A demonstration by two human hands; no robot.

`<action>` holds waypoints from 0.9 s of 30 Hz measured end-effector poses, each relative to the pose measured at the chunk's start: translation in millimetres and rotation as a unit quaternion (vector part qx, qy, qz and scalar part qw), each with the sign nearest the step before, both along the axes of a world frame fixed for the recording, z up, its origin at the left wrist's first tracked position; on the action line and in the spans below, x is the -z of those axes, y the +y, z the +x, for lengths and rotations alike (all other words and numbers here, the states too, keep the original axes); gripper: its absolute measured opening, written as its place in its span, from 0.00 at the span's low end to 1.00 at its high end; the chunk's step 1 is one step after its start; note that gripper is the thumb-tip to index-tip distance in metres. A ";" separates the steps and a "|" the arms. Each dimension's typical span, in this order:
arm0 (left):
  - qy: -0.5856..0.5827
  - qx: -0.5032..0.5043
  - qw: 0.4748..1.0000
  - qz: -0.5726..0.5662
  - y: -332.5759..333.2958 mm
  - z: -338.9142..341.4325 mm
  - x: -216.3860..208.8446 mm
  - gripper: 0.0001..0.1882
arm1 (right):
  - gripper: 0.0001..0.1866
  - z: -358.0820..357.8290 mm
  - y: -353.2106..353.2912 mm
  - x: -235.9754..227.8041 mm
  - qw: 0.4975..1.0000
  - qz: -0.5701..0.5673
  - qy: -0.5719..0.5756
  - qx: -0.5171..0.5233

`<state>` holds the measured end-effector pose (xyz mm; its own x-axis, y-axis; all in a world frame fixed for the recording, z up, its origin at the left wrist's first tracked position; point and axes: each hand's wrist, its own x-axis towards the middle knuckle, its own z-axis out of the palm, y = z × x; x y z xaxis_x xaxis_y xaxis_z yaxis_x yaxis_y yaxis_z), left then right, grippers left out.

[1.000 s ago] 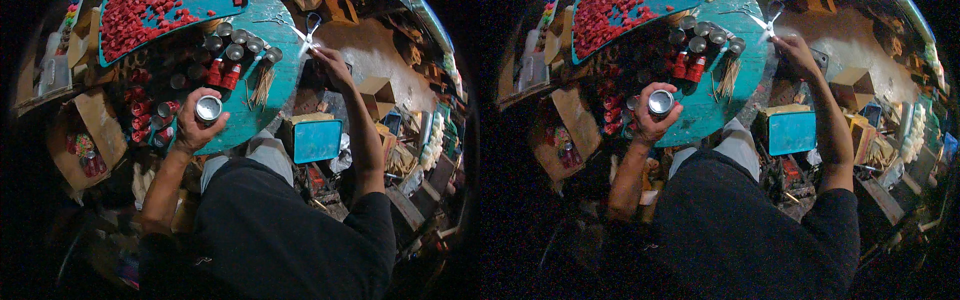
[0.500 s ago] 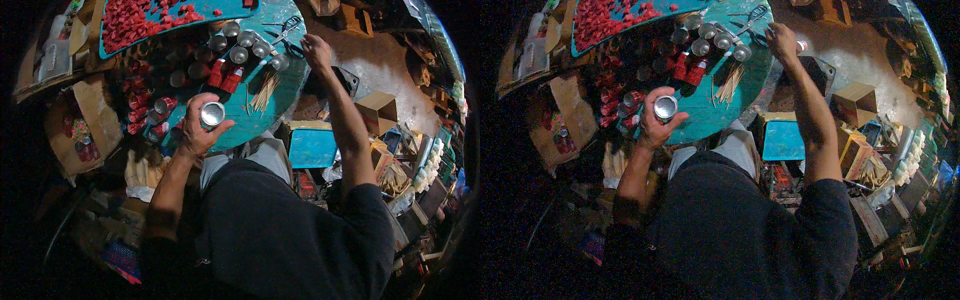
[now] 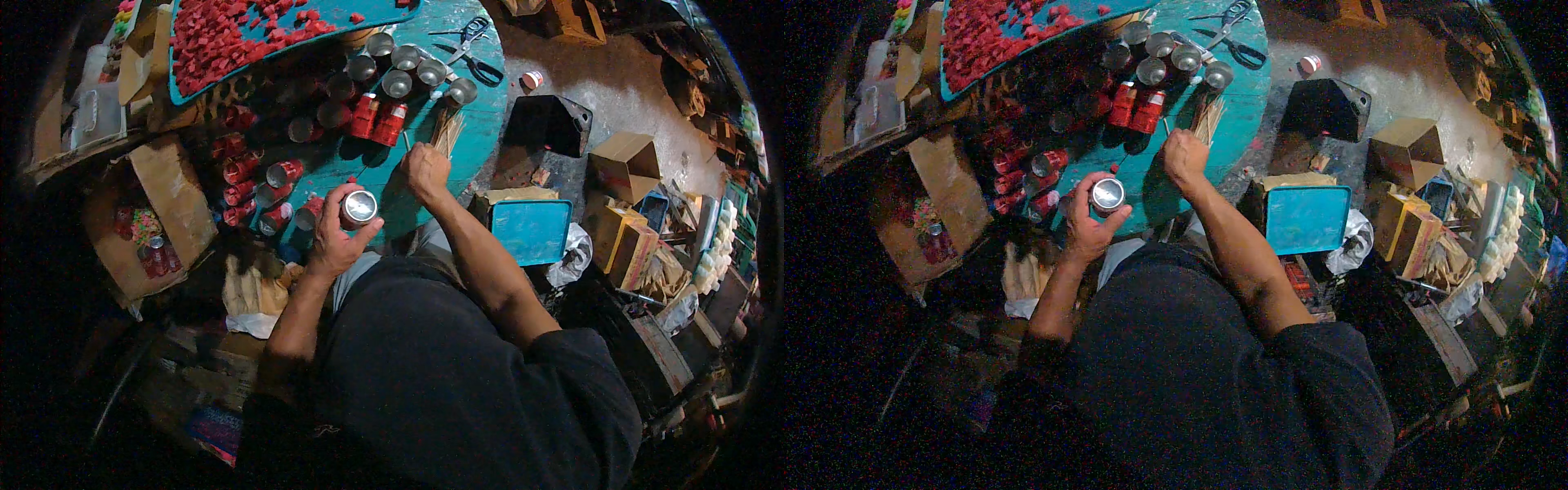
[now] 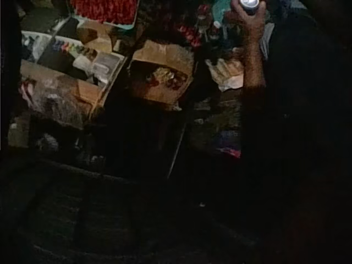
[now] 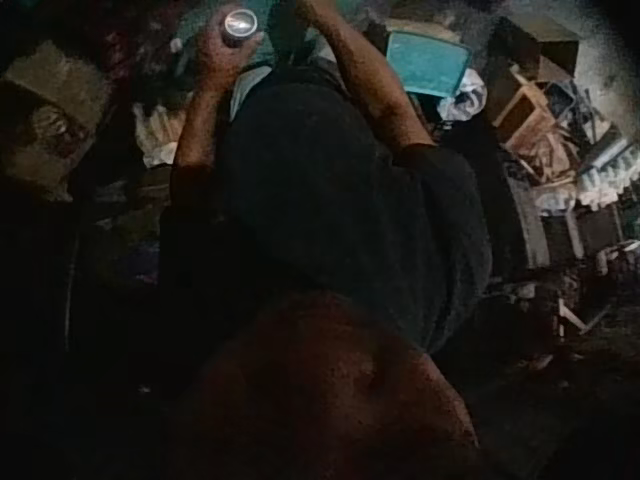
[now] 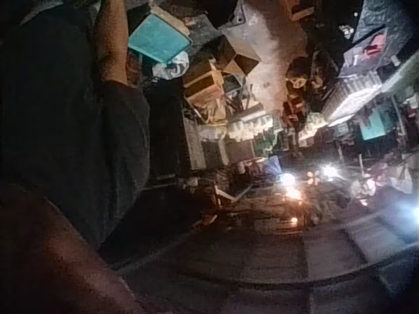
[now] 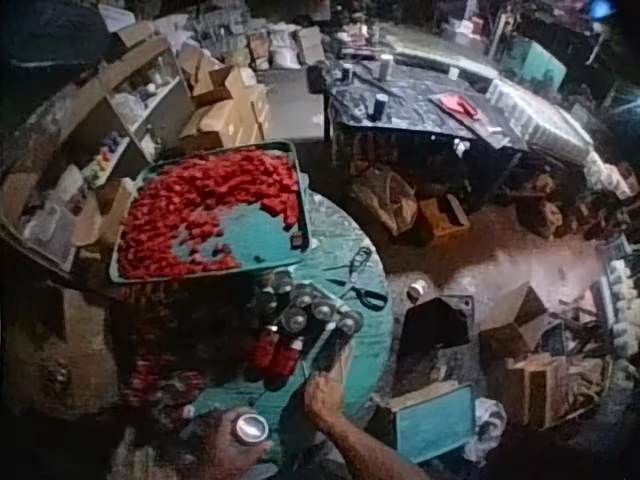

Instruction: The person assembles small red firecrackers by cutting open metal cans, inserting wooden sticks, and packing red material into the cans. The person repeatedly handles cans, sticks, and red material, placing finished units on the table.

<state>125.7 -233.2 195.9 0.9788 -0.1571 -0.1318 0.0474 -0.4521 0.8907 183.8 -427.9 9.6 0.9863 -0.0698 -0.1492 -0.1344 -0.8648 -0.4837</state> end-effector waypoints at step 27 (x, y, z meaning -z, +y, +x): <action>-0.257 0.144 0.952 0.079 50.0 9.1 -23.5 0.34 | 0.12 -84.1 15.5 -259.9 0.965 0.154 -0.051 -0.208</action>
